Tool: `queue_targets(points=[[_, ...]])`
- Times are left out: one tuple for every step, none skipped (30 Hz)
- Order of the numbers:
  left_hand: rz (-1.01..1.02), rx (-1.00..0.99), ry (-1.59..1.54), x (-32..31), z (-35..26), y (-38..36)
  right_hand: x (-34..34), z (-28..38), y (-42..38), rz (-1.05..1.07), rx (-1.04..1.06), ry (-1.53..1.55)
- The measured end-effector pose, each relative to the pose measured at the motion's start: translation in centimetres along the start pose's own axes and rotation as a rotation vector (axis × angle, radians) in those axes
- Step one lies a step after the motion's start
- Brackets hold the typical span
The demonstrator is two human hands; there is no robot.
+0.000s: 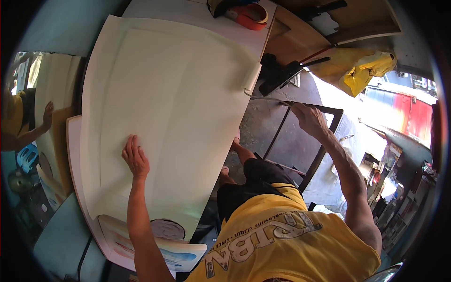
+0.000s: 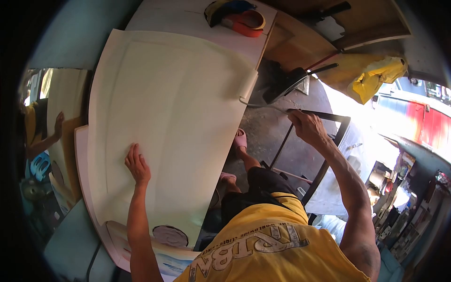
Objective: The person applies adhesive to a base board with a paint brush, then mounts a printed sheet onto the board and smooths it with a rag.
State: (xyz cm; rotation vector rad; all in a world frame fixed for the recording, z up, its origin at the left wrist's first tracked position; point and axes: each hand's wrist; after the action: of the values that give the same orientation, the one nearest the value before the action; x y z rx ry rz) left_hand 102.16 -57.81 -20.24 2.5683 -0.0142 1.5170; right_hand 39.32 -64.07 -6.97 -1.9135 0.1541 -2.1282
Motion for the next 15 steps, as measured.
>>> queue_targets(points=[[0.000,-0.001,0.000,0.0,0.0,0.0,0.3,-0.1,-0.4,0.007,-0.009,0.000],[0.000,-0.001,0.000,0.1,0.0,0.0,0.5,-0.3,-0.8,0.014,-0.018,0.000],[-0.001,-0.003,0.000,0.1,-0.1,0.0,0.5,-0.9,-1.4,0.066,-0.048,-0.015],[-0.001,-0.004,0.001,0.0,-0.1,0.0,0.2,-1.7,-2.1,0.117,-0.078,-0.030],[0.000,-0.005,0.003,0.0,0.0,0.0,0.0,-2.5,-3.0,0.169,-0.107,-0.045],[0.001,-0.005,0.005,0.0,0.1,-0.1,-0.5,-3.4,-4.2,0.163,-0.118,-0.029],[0.004,-0.004,0.001,0.1,0.1,-0.1,-0.9,-4.1,-5.5,0.157,-0.128,-0.014],[0.003,-0.001,-0.003,0.0,0.1,-0.1,-1.2,-4.9,-6.7,0.150,-0.135,0.000],[0.004,0.003,-0.006,0.0,0.1,-0.1,-1.1,-5.0,-7.5,0.128,-0.146,-0.003],[0.002,-0.007,-0.006,0.0,0.3,-0.3,-0.9,-4.9,-8.5,0.109,-0.157,-0.005],[0.002,-0.014,-0.005,-0.2,0.6,-0.2,-0.7,-4.7,-9.5,0.092,-0.166,-0.006],[-0.002,-0.012,0.002,-0.3,0.8,-0.4,-0.1,-3.8,-10.1,0.050,-0.163,-0.006],[-0.016,-0.046,-0.020,-0.5,0.8,-0.2,0.7,-2.3,-9.9,0.014,-0.139,0.004],[-0.025,-0.064,-0.024,-0.4,1.0,-0.2,1.2,-0.3,-9.1,-0.012,-0.099,0.028],[-0.020,-0.062,-0.039,-0.2,1.1,-0.2,1.5,1.9,-8.1,-0.016,-0.059,0.060]])
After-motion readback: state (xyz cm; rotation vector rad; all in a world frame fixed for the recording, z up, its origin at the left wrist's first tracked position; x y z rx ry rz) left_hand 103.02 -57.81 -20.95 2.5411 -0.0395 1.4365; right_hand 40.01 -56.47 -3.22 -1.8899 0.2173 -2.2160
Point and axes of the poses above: each hand's wrist, its own y-axis towards the middle knuckle, its own x-axis out of the back of the hand, z = x × y, and after that the axes turned 15 degrees about -y, right-handed
